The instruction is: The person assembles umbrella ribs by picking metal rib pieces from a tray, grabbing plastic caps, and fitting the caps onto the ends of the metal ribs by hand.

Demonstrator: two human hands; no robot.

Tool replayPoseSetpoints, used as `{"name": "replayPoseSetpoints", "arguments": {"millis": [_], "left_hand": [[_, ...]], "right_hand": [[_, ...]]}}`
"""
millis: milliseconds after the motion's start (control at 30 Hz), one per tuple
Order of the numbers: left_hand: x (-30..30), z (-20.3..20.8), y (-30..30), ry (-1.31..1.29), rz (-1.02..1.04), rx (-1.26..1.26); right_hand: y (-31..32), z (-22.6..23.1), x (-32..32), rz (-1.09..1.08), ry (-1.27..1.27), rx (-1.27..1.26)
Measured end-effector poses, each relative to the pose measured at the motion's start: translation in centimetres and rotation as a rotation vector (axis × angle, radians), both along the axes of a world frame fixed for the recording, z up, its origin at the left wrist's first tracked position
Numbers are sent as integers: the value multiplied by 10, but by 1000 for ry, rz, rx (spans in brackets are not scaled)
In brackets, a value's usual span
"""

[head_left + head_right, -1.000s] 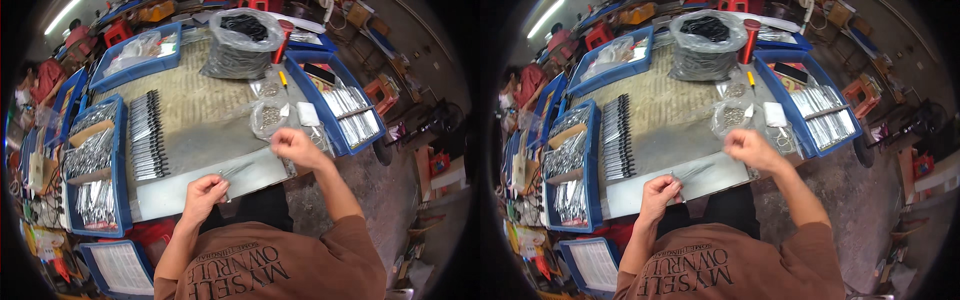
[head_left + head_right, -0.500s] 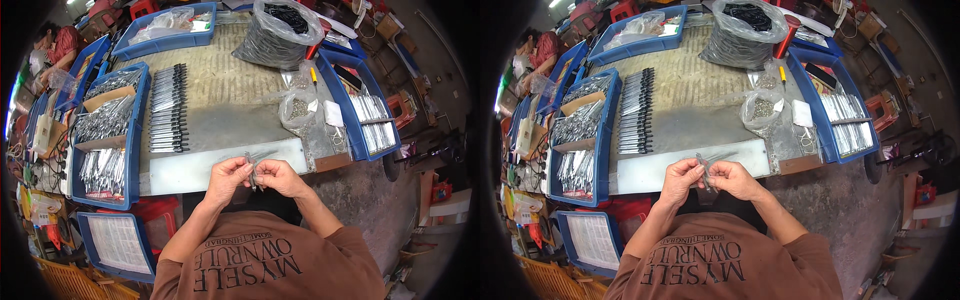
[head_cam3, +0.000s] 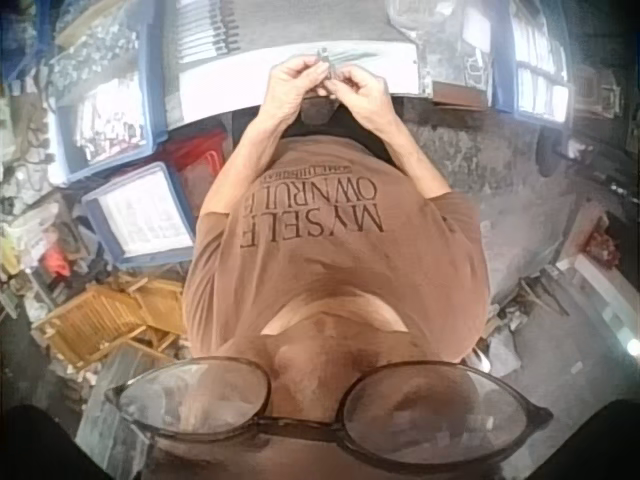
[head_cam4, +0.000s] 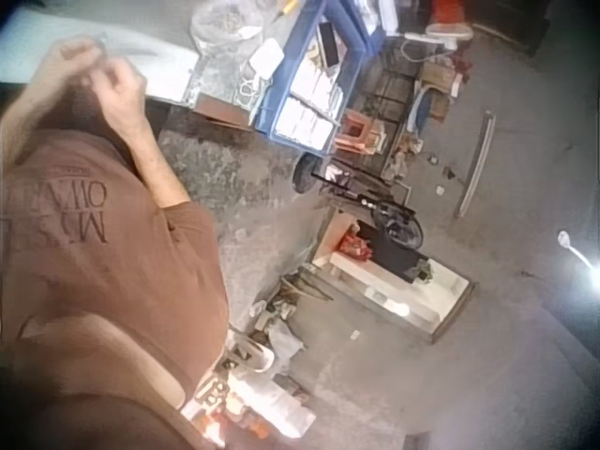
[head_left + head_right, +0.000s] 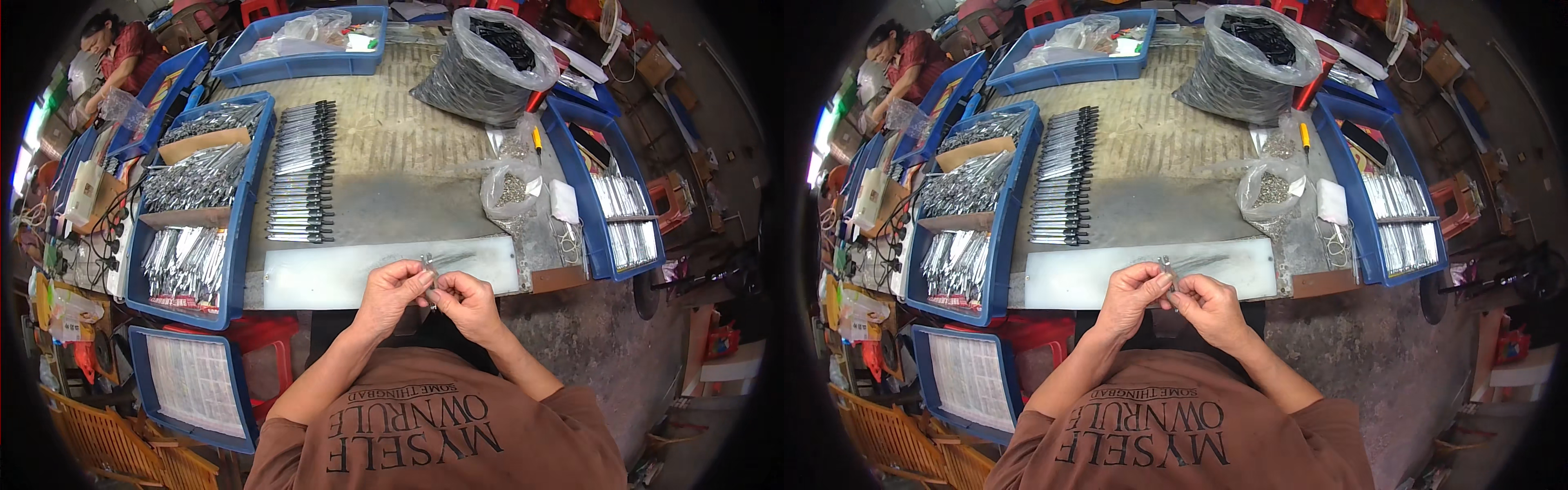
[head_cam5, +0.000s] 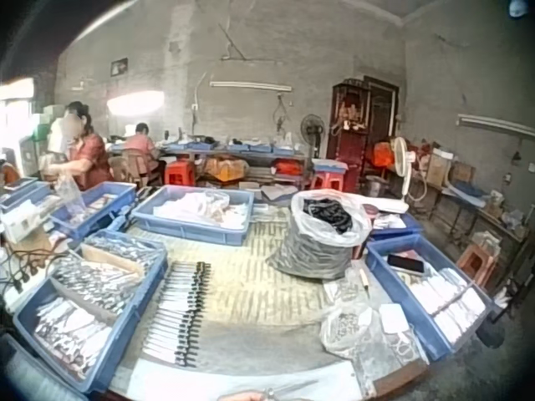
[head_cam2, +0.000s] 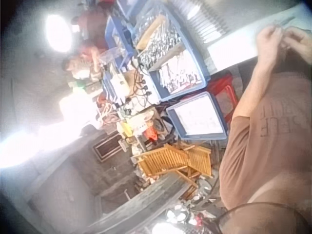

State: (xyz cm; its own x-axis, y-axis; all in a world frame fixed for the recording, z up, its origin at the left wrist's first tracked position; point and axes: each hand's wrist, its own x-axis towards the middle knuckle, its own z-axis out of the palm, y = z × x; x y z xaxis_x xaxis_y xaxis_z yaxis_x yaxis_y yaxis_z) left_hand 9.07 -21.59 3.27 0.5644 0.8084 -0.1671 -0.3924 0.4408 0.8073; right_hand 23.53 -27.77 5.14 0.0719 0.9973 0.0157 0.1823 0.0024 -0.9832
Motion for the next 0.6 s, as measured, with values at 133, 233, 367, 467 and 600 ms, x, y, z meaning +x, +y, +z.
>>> {"name": "replayPoseSetpoints", "arguments": {"millis": [133,233,367,467,600], "left_hand": [[-2,1,-1,15,10,-6],[-2,2,-1,19,22,12],[-1,2,-3,52,52,59],[-1,2,-3,71,56,85],[-1,2,-4,102,78,95]], "right_hand": [[0,-1,0,-16,-254,124],[1,1,0,-11,-266,103],[0,1,0,-6,-208,95],[-1,0,0,4,-195,57],[-1,0,-1,4,-198,70]]}}
